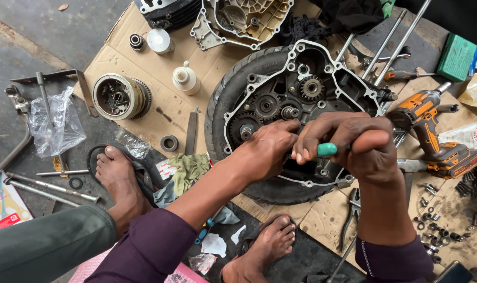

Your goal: Repairing a motorcycle engine by manipulating internal gears and components using pliers and other tools.

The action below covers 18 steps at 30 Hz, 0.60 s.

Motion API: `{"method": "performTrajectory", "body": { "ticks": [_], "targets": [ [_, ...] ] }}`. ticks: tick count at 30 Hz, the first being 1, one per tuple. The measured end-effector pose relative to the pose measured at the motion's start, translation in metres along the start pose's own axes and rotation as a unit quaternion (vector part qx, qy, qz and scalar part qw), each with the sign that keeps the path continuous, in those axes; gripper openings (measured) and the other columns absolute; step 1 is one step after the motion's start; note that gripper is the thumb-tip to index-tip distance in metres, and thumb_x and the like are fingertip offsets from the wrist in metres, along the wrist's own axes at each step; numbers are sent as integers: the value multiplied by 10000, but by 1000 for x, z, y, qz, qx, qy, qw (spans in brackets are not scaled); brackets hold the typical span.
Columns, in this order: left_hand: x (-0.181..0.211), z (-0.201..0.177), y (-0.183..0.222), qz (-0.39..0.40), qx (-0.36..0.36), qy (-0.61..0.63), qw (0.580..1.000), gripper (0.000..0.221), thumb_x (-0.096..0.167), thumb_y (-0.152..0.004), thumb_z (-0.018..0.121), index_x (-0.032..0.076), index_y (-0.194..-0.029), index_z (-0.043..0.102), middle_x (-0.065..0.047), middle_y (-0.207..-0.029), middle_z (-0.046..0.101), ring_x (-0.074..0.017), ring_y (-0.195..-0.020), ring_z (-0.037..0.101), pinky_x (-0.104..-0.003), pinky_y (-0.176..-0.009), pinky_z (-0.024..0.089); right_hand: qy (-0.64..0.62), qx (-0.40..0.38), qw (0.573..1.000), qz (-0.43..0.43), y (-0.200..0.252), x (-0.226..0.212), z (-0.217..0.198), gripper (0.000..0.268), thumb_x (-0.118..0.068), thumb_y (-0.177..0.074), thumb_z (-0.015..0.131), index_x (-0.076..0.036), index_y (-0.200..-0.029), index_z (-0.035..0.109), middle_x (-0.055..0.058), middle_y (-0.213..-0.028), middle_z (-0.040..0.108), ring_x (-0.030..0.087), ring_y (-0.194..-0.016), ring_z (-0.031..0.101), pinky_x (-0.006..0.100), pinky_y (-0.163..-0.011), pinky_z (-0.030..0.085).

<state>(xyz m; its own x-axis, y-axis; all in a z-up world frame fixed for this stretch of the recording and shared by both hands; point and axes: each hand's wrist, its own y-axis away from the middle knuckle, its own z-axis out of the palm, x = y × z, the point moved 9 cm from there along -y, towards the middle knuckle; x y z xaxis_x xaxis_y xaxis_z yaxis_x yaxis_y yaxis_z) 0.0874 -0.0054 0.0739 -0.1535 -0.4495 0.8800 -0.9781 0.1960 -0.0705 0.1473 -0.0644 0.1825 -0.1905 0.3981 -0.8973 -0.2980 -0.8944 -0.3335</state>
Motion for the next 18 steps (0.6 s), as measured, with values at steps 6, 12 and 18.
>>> {"method": "performTrajectory", "body": {
  "ticks": [6, 12, 18],
  "targets": [
    [17, -14, 5, 110, 83, 6, 990, 242, 2, -732, 690, -13, -969, 648, -241, -1112, 655, -442, -1137, 614, -482, -1002, 518, 24, 11, 1000, 4, -1, -2, 3, 527, -476, -1083, 526, -22, -823, 587, 178, -895, 696, 307, -835, 730, 443, -732, 651],
    [7, -4, -2, 37, -2, 15, 999, 171, -11, -761, 678, 13, -929, 696, -216, -1085, 698, -411, -1163, 623, -455, -1033, 519, 28, 18, 999, -1, -3, 0, 14, 394, -433, -1045, 651, -88, -897, 531, 122, -901, 702, 248, -826, 726, 429, -748, 623],
    [12, -9, 1, 96, 34, 40, 994, 221, -9, -724, 662, 15, -939, 702, -234, -1166, 677, -429, -1202, 595, -462, -1057, 486, 71, 22, 997, 24, -14, -6, 17, 667, -557, -850, 732, 66, -1026, 571, 95, -842, 656, 180, -722, 663, 361, -672, 585]
  ]
}}
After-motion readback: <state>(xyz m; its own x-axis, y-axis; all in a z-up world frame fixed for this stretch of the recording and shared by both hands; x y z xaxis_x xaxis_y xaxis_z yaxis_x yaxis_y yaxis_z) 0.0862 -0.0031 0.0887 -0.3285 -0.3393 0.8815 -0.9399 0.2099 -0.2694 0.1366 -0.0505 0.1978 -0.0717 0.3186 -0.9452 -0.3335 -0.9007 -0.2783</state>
